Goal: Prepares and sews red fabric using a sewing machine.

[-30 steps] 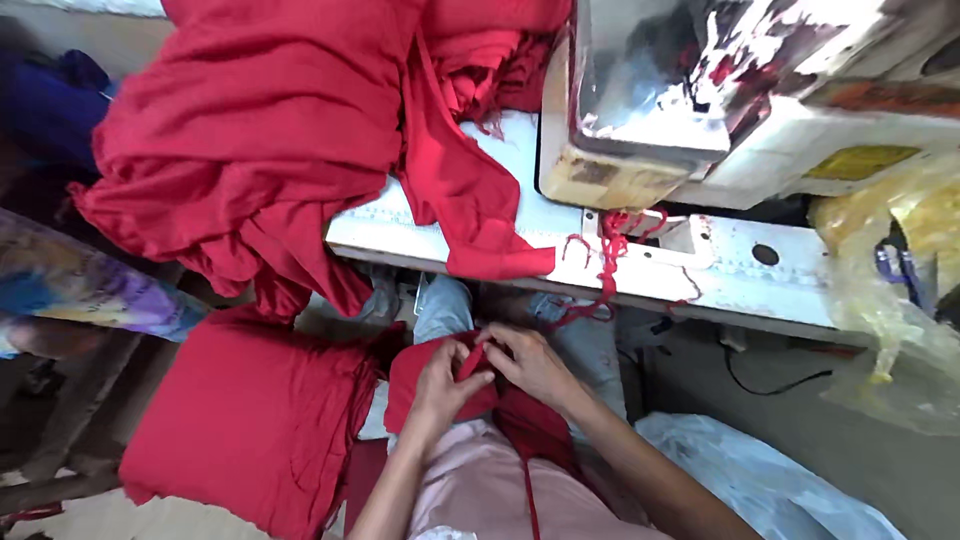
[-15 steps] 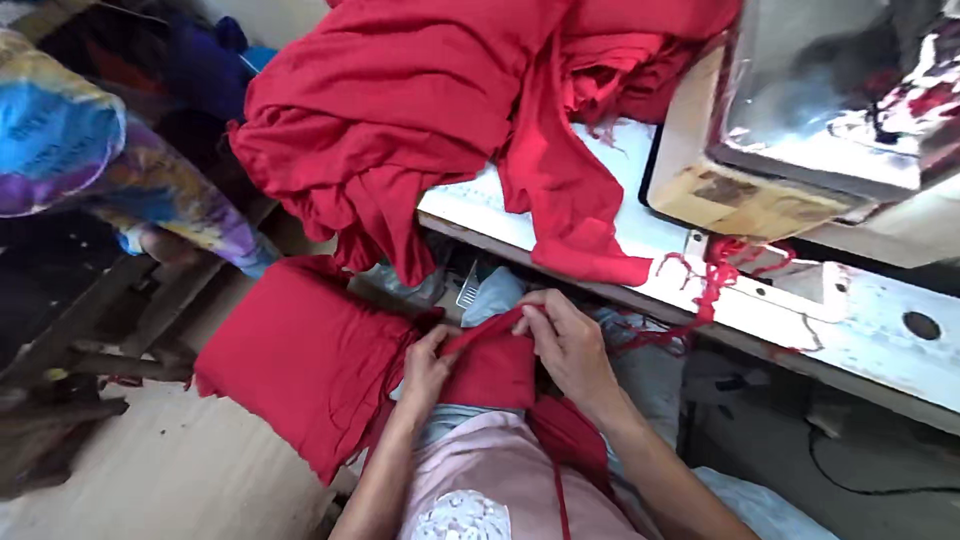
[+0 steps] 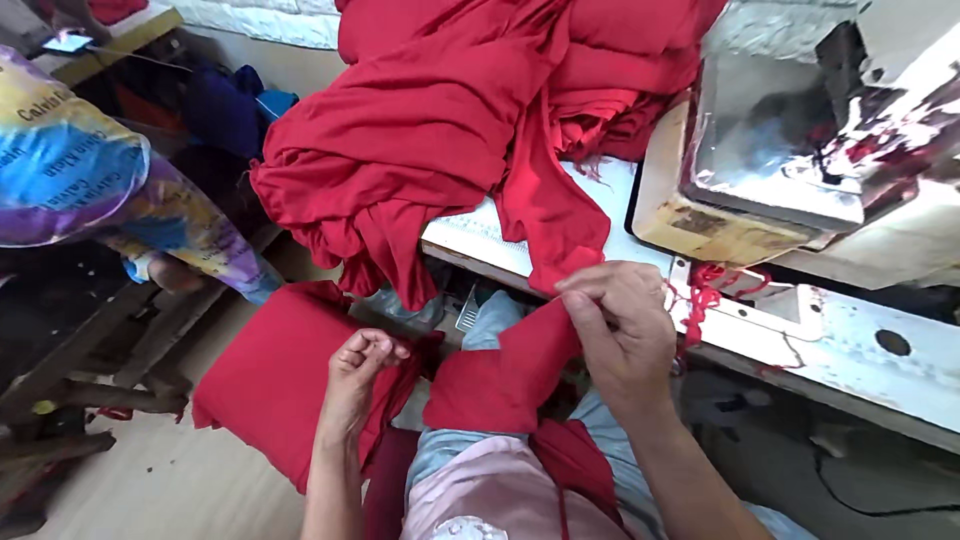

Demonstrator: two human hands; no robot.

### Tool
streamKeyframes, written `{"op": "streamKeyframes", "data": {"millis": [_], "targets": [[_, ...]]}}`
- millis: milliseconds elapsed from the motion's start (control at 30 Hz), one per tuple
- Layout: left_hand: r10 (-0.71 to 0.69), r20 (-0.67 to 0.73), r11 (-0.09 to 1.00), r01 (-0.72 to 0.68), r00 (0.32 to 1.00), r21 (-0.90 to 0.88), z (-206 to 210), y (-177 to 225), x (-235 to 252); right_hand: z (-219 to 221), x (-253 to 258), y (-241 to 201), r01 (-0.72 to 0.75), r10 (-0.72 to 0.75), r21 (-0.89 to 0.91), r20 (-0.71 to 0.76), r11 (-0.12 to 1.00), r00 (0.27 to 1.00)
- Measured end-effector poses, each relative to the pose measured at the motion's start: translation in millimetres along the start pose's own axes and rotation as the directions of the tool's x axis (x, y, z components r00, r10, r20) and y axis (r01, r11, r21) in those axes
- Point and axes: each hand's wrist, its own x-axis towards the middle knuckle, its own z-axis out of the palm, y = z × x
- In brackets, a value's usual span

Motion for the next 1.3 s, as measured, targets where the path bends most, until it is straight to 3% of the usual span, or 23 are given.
{"op": "streamKeyframes", "data": {"millis": [100,233,433,567,767,967,1167,1300], "targets": [[0.112,0.114,0.982,-0.128,0.987,0.138,24,10,11,-2,5,2,-0.066,0.062,0.065,0.073,0.996,0.995],[0.162,0.251,0.958,-0.213,0.954,0.191,73,27,23,4,11,-3,-0.154,0.108,0.188,0.233,0.97,0.966],[0.016,0.403,0.991,-0.069,0.915,0.117,103,40,37,14,14,-8,-0.291,0.164,0.362,0.343,0.886,0.925],[0.036,0.394,0.948,-0.156,0.918,0.277,97,38,38,14,9,-5,-0.398,0.236,0.414,0.389,0.818,0.89],[-0.16,0.388,0.963,0.058,0.908,0.263,109,53,34,23,-1,-8,-0.407,0.265,0.307,0.414,0.86,0.871],[-0.001,0.249,0.818,-0.143,0.968,0.558,98,58,31,10,-2,-7,-0.57,0.273,0.357,0.616,0.74,0.739],[0.09,0.249,0.849,-0.205,0.964,0.486,95,65,24,5,-7,-4,-0.504,0.146,0.405,0.652,0.763,0.744],[0.164,0.208,0.887,-0.236,0.964,0.397,95,67,24,4,-7,-6,-0.597,0.146,0.471,0.693,0.649,0.706]]}}
